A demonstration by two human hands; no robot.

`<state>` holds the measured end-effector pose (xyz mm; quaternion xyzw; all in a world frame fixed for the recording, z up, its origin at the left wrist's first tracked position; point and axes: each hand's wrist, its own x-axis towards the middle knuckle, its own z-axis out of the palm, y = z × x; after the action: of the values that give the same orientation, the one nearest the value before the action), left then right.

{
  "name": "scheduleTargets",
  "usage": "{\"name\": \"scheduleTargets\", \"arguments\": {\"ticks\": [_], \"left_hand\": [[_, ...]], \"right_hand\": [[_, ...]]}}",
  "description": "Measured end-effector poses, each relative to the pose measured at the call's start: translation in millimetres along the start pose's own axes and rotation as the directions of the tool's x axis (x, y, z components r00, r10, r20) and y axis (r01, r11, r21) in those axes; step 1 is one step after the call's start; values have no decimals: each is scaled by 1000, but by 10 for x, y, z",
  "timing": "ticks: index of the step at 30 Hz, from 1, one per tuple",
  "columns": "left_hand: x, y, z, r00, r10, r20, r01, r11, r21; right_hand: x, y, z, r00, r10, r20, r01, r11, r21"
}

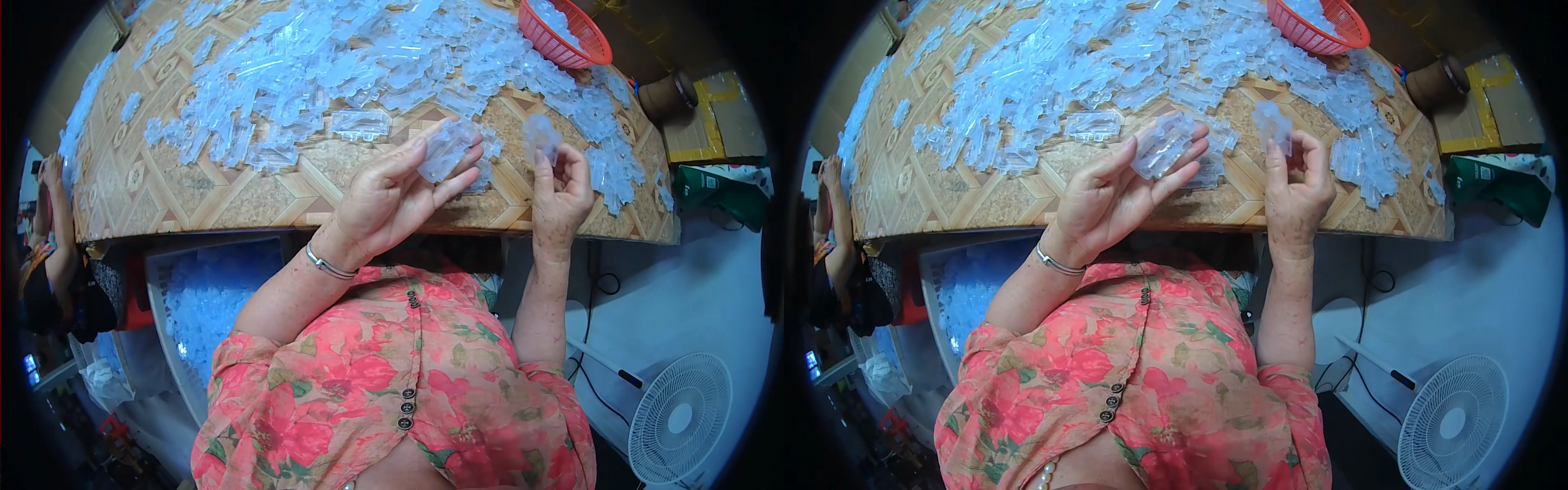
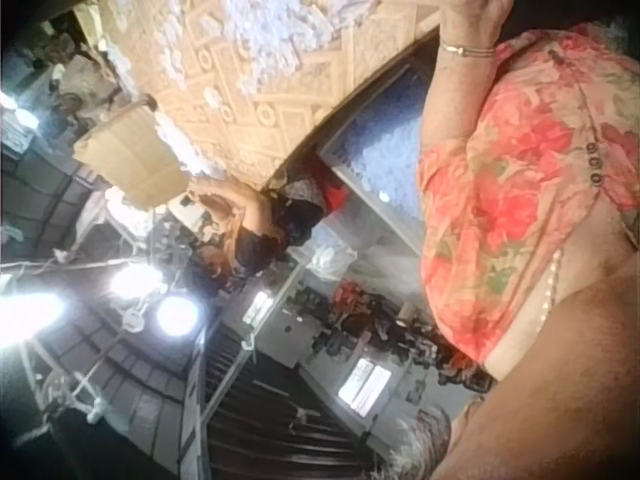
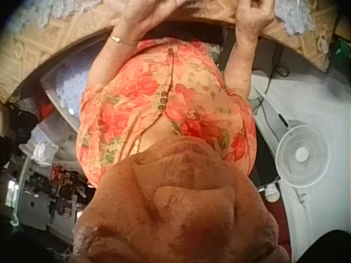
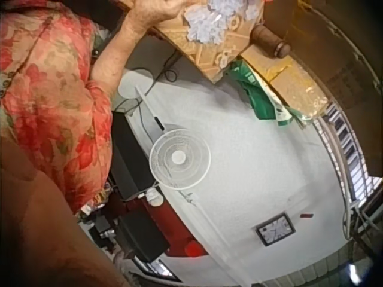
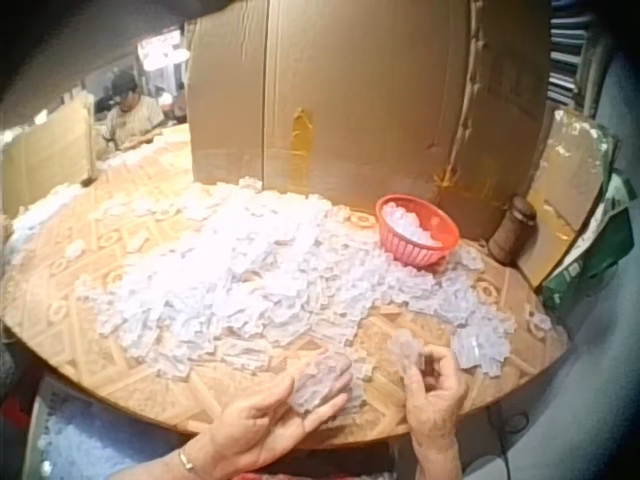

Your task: The person repeatedly picks up small, translucent plastic components from a large pile on a wooden table. They manipulate the parts with both hands, appearing to snap or fit them together, and then place the assembled units back onto the table. The process is continuous and repetitive throughout the clip.

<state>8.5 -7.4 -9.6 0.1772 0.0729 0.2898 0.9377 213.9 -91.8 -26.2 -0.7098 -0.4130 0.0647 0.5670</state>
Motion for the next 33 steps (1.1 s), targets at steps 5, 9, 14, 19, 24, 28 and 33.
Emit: {"name": "scheduleTargets", "arguments": {"ticks": [5,9,14,19,24,28,33], "left_hand": [[-6,-129,12,998,-46,37,46,999,-2],[-34,-143,45,999,2,49,-6,996,86],[-53,-37,6,988,42,149,-88,945,316],[-124,6,54,985,24,168,-96,896,434],[-181,51,96,986,7,169,-73,920,386],[-217,96,91,982,-60,182,-4,943,333],[-213,47,96,989,68,133,-105,951,290]], "right_hand": [[-62,-196,125,821,-566,82,569,822,-24],[-103,-210,172,822,-536,193,540,841,34],[-100,-427,109,816,-470,337,439,882,169],[-115,-460,105,808,-465,362,429,885,181],[-206,-463,155,856,-428,291,323,881,346],[-212,-546,78,801,-470,370,439,882,169],[-202,-393,38,821,-418,389,352,907,233]]}}
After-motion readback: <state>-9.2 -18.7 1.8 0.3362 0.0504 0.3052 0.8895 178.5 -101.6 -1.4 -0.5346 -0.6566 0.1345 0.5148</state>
